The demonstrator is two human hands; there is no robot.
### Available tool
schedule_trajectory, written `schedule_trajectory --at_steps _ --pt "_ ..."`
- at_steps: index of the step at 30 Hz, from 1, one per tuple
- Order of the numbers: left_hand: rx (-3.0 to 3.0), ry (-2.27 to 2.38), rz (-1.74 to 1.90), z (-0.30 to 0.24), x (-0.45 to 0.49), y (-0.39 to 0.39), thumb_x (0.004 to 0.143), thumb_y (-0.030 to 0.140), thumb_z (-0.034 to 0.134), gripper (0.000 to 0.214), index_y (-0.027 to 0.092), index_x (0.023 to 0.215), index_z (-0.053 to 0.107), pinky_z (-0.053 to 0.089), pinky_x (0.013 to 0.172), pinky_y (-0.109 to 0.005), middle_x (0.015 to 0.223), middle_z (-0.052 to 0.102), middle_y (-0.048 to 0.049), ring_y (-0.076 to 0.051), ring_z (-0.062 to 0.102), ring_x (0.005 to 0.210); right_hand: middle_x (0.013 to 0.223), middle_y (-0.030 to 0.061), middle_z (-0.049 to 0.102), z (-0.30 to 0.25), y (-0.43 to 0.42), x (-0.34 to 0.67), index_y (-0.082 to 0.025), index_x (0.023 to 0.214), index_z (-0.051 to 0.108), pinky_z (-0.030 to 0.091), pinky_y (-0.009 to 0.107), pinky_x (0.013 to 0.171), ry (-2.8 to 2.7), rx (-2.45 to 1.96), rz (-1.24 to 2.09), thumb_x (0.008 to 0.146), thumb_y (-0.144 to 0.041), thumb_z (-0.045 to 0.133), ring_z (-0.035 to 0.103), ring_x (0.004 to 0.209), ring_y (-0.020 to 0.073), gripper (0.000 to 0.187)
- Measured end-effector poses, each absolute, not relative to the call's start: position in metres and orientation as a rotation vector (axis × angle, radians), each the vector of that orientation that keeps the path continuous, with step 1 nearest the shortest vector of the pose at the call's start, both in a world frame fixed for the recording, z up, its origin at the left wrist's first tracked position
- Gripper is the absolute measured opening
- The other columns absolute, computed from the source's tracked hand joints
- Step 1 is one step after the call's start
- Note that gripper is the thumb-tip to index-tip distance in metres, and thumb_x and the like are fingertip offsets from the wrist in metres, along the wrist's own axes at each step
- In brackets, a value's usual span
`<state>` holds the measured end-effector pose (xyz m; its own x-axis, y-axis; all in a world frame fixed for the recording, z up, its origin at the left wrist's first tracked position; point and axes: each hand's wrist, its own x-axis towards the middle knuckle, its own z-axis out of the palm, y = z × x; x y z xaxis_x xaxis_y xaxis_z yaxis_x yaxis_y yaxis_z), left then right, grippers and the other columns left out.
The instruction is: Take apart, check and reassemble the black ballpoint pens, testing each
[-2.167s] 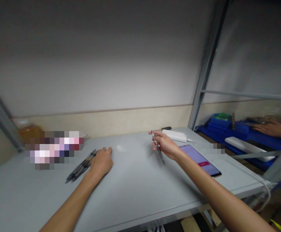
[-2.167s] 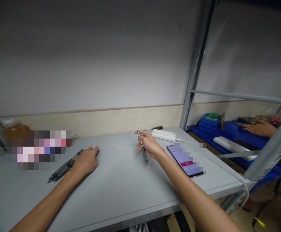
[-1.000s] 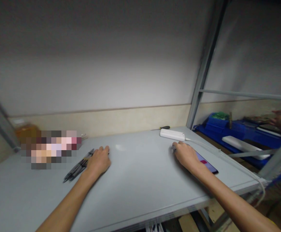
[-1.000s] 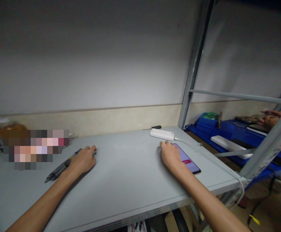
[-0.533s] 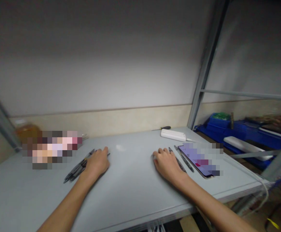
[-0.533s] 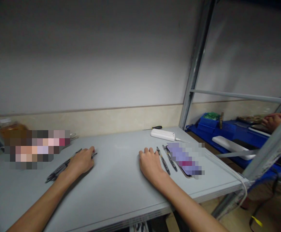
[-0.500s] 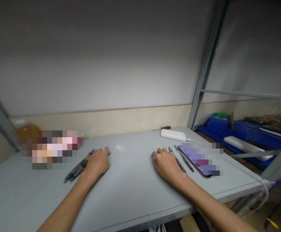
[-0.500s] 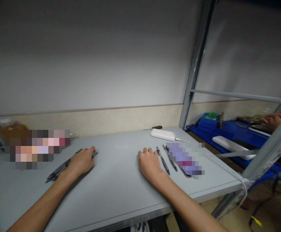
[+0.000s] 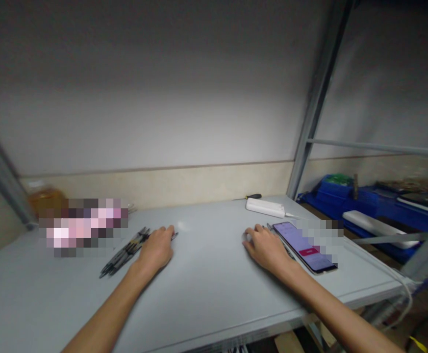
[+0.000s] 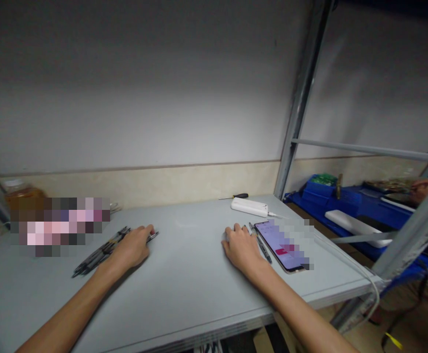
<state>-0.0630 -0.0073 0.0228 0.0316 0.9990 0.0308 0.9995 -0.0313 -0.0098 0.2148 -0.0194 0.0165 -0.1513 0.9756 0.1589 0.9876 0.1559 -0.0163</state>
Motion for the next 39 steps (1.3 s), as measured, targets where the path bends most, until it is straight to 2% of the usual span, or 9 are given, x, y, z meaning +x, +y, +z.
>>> schedule_trajectory --at_steps 9,21,25,28,31,35,39 --pt "-2.231 -2.150 -0.040 0.021 -0.065 -0.007 0.069 -0.001 0.039 0.038 0.015 0.101 0.054 0.041 0.078 -0.032 0.099 0.060 -0.0117 -0.023 0.057 0.093 0.100 0.0136 0.058 0.022 -0.015 0.237 -0.017 0.107 0.058 0.038 0.033 0.071 -2.277 -2.011 -0.200 0.085 -0.031 0.041 0.056 0.091 0.0273 0.031" --pt "-2.296 -2.120 -0.187 0.016 -0.068 -0.003 0.069 0.002 0.041 0.034 0.014 0.098 0.056 0.039 0.079 -0.033 0.097 0.061 -0.0142 -0.025 0.056 0.093 0.099 0.0152 0.057 0.020 -0.014 0.231 -0.014 0.099 0.059 0.038 0.034 0.072 -2.323 -1.972 -0.317 0.085 -0.025 0.041 0.049 0.096 0.0283 0.025" --pt "-2.422 -2.044 -0.399 0.015 -0.062 -0.004 0.071 0.004 0.043 0.027 0.013 0.093 0.056 0.038 0.076 -0.029 0.089 0.063 -0.0112 -0.021 0.057 0.087 0.098 0.0136 0.057 0.020 -0.012 0.214 -0.016 0.100 0.059 0.038 0.036 0.075 -2.367 -1.768 -0.308 0.084 -0.025 0.044 0.048 0.094 0.0273 0.024" --pt "-2.600 -1.891 -0.677 0.012 -0.051 -0.006 0.078 0.012 0.043 0.017 0.015 0.088 0.056 0.039 0.071 -0.027 0.080 0.063 -0.0070 -0.018 0.057 0.078 0.101 0.0103 0.055 0.019 -0.012 0.195 -0.018 0.111 0.054 0.038 0.033 0.079 -2.433 -1.480 -0.232 0.083 -0.024 0.048 0.047 0.095 0.0233 0.029" --pt "-2.875 -1.693 -0.903 0.009 -0.037 -0.010 0.082 0.019 0.042 0.017 0.017 0.092 0.056 0.040 0.071 -0.025 0.079 0.062 -0.0045 -0.016 0.057 0.075 0.105 0.0095 0.055 0.017 -0.014 0.171 -0.020 0.116 0.050 0.039 0.032 0.078 -2.506 -1.264 -0.219 0.082 -0.025 0.053 0.046 0.097 0.0221 0.035" --pt "-3.044 -1.592 -1.168 0.006 -0.027 -0.013 0.085 0.025 0.042 0.017 0.018 0.091 0.056 0.043 0.072 -0.024 0.079 0.064 -0.0038 -0.014 0.058 0.076 0.092 0.0081 0.060 0.012 -0.014 0.145 -0.017 0.098 0.057 0.040 0.032 0.073 -2.604 -1.192 -0.351 0.085 -0.020 0.049 0.049 0.092 0.0223 0.015" --pt "-2.969 -1.581 -1.219 0.010 -0.035 -0.011 0.083 0.028 0.046 0.019 0.018 0.096 0.056 0.043 0.074 -0.026 0.084 0.065 -0.0041 -0.016 0.059 0.081 0.086 0.0082 0.063 0.014 -0.008 0.147 -0.016 0.089 0.060 0.040 0.029 0.069 -2.562 -1.208 -0.397 0.089 -0.024 0.044 0.051 0.088 0.0215 0.018"
